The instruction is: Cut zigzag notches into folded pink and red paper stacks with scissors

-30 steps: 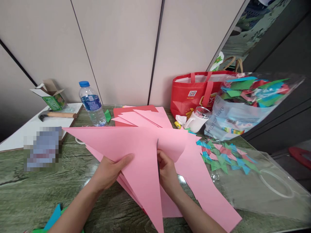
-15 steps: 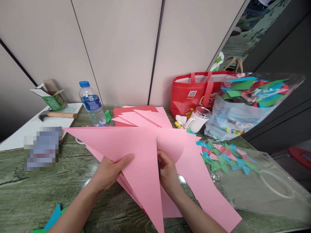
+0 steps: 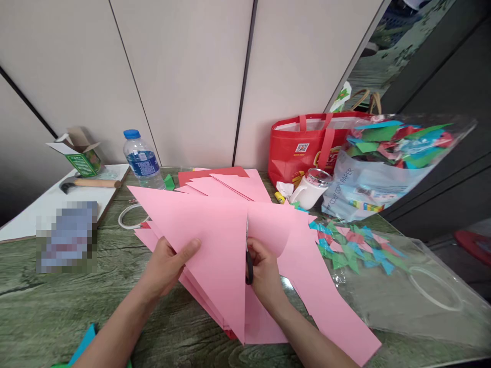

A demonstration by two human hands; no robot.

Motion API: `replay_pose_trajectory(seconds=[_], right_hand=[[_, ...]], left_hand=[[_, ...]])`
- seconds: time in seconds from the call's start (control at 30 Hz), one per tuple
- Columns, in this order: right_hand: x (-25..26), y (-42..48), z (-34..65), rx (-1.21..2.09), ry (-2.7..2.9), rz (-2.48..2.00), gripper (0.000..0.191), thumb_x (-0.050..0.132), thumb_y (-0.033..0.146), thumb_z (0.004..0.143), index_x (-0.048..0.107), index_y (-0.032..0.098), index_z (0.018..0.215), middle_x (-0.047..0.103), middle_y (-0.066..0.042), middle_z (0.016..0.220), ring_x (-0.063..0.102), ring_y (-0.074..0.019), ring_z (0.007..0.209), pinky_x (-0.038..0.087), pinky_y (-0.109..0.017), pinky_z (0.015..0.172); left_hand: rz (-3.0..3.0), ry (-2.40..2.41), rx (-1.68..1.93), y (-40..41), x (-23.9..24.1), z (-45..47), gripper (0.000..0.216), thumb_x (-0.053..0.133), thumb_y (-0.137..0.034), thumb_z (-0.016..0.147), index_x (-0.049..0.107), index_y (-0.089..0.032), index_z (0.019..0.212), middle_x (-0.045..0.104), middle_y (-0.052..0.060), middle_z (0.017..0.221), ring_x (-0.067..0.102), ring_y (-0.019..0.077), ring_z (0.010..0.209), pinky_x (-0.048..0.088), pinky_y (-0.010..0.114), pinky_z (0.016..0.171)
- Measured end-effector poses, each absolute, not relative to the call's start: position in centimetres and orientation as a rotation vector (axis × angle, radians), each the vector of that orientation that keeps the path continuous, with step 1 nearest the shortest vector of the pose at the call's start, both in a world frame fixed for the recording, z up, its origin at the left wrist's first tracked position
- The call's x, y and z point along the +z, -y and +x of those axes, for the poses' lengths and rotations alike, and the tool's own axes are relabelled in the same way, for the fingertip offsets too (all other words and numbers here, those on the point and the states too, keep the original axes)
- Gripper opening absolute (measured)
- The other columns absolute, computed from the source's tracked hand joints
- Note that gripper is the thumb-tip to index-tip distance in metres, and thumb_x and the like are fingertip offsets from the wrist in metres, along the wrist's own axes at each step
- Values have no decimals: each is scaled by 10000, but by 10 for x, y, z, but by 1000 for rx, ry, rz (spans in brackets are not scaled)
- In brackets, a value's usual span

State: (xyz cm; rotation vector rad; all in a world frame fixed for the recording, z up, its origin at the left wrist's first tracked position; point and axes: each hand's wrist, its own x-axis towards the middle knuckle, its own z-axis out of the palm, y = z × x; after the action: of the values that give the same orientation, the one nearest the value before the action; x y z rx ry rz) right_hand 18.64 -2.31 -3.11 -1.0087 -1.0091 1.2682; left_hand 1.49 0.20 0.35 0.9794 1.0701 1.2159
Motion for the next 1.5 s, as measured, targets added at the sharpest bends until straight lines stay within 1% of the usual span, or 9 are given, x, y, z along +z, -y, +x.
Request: replay_pose_trajectory(seconds=[0.1, 0.17, 0.27, 0.5, 0.7, 0.9, 1.03, 1.27, 1.5], right_hand=[[-34, 22, 186, 1267, 994, -1003, 252, 532, 42, 605, 621, 176, 799, 653, 32, 636, 566, -105, 545, 410, -173, 460], [-34, 22, 186, 1246, 1003, -990, 268, 539, 36, 599, 617, 171, 817, 657, 20, 680, 581, -117, 597, 438, -189, 504], [-32, 20, 185, 1208, 1009, -966, 297, 540, 12, 579, 606, 166, 824, 658, 7, 736, 596, -132, 669, 467, -211, 591], [-32, 17, 189, 1176, 1035, -995, 312, 515, 12, 602, 576, 163, 869, 657, -18, 824, 612, -156, 760, 475, -234, 661], [-34, 17, 190, 1148, 1079, -989, 291, 527, 22, 621, 565, 172, 868, 653, -16, 831, 607, -155, 771, 471, -238, 668], [-30, 17, 192, 1126, 1109, -1031, 266, 581, 59, 623, 564, 173, 863, 651, -22, 829, 614, -165, 783, 471, -237, 664], [-29, 16, 193, 1123, 1118, -1031, 277, 585, 61, 618, 568, 173, 871, 646, -23, 835, 610, -164, 792, 468, -241, 685], [-28, 17, 194, 1150, 1097, -1029, 301, 587, 55, 600, 573, 167, 879, 665, -27, 830, 611, -164, 788, 465, -233, 666], [-24, 18, 193, 1151, 1062, -1042, 207, 574, 79, 623, 568, 174, 806, 674, -11, 774, 606, -146, 710, 454, -214, 589]], left_hand=[[938, -1028, 1241, -5, 4, 13, 332, 741, -383, 588, 654, -145, 804, 721, 75, 818, 648, 212, 716, 535, 285, 597], [954, -1020, 1235, -6, 3, 13, 311, 736, -339, 611, 648, -151, 843, 719, 73, 853, 647, 212, 757, 536, 284, 629], [1035, -1053, 1235, -6, -2, 12, 333, 732, -288, 625, 629, -163, 916, 703, 73, 944, 631, 229, 860, 534, 304, 694], [1195, -1125, 1153, -6, -10, 8, 304, 715, -316, 634, 618, -155, 873, 672, 111, 1038, 601, 283, 945, 525, 375, 738], [1228, -1110, 1150, -5, -8, 8, 243, 709, -328, 640, 632, -157, 795, 691, 99, 981, 607, 279, 935, 524, 379, 749], [1230, -1145, 1147, -5, -5, 10, 237, 721, -359, 610, 650, -169, 730, 715, 83, 762, 625, 290, 884, 539, 383, 692], [1245, -1135, 1147, -4, -3, 10, 215, 714, -354, 620, 648, -185, 735, 707, 60, 693, 627, 286, 884, 537, 380, 697], [1269, -1139, 1131, -3, -3, 9, 185, 701, -348, 638, 640, -186, 702, 714, 61, 729, 623, 279, 905, 533, 375, 712], [1227, -1143, 1114, -2, -4, 10, 315, 714, -355, 622, 654, -169, 868, 721, 84, 847, 641, 281, 854, 543, 373, 658]])
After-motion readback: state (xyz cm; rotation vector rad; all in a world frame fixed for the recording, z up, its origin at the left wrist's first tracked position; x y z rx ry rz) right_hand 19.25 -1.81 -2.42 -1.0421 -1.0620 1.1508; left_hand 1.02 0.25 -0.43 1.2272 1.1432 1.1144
